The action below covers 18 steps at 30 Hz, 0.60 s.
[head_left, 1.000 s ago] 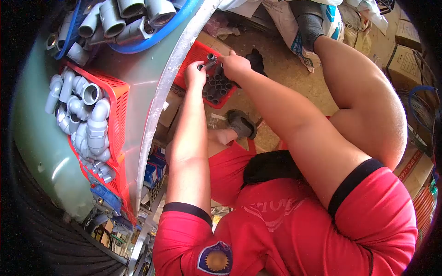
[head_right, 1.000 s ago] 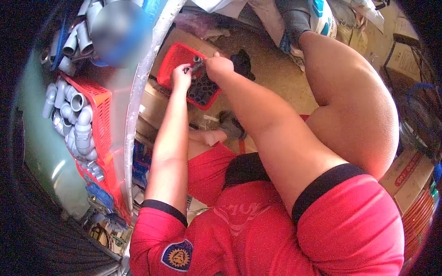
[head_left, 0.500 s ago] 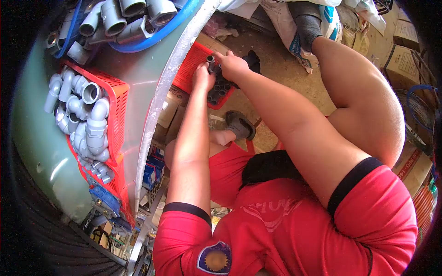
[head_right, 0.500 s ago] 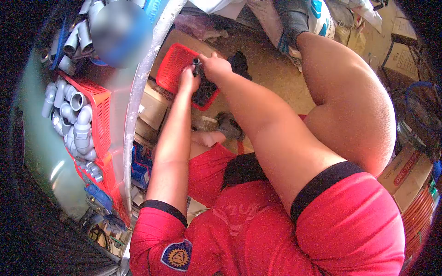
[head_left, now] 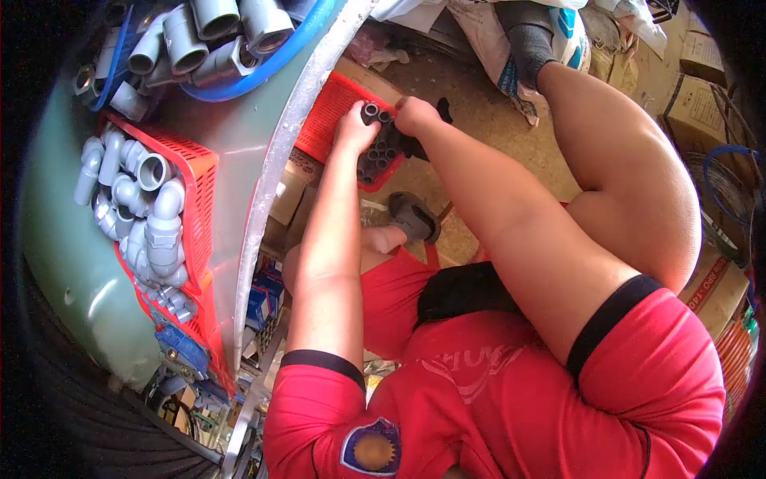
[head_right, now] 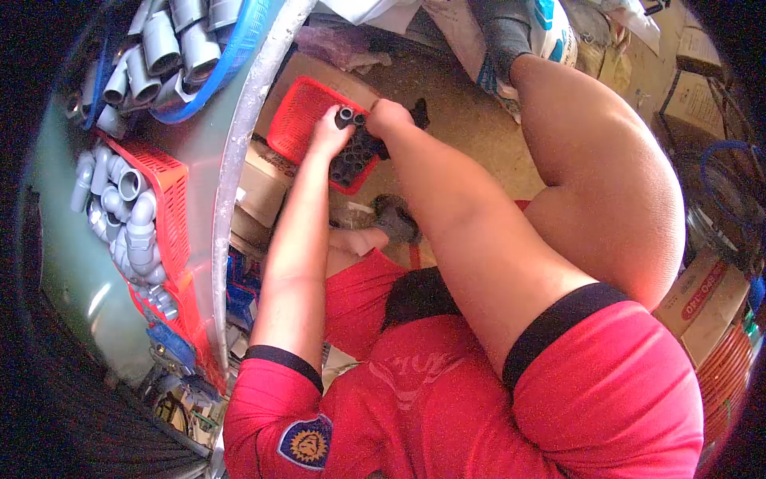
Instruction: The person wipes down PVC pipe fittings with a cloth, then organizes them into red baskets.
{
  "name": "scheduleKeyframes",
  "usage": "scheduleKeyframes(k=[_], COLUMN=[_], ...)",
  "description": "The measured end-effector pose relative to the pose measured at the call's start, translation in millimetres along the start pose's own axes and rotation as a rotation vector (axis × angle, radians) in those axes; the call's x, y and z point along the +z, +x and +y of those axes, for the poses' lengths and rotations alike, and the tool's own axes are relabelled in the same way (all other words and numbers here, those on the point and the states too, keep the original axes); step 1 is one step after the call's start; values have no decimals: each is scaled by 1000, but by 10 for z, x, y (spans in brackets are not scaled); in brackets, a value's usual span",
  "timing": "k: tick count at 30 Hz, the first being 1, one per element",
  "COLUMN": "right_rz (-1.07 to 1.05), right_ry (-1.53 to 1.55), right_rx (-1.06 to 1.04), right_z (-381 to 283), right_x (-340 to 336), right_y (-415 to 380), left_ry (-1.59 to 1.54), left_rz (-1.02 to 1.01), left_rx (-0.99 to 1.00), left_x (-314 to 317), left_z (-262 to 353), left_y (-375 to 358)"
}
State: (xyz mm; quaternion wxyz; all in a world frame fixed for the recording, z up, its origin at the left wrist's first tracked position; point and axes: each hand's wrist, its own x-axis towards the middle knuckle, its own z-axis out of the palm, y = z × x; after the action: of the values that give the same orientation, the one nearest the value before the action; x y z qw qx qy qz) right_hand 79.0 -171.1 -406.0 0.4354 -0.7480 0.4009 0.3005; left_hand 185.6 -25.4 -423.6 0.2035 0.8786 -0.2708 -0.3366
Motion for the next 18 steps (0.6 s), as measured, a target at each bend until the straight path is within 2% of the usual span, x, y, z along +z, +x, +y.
scheduleKeyframes(k=[2, 5, 9, 12, 18], right_rz=[-4, -143, -26, 18, 112], right_ry=[31, -62, 120, 164, 220], right_rx=[117, 79, 118, 106, 88], right_z=[13, 39, 189, 174, 182], right_x=[-20, -57, 119, 125, 197], right_y=[-2, 97, 206, 0, -44], left_ry=[-20, 17, 57, -37, 33], left_rz=[-22, -4, 71, -3, -70], left_rx=[35, 77, 150, 48, -20], left_x=[32, 2, 67, 44, -100], left_z=[-58, -62, -163, -144, 151], left_y=[52, 74, 134, 146, 51])
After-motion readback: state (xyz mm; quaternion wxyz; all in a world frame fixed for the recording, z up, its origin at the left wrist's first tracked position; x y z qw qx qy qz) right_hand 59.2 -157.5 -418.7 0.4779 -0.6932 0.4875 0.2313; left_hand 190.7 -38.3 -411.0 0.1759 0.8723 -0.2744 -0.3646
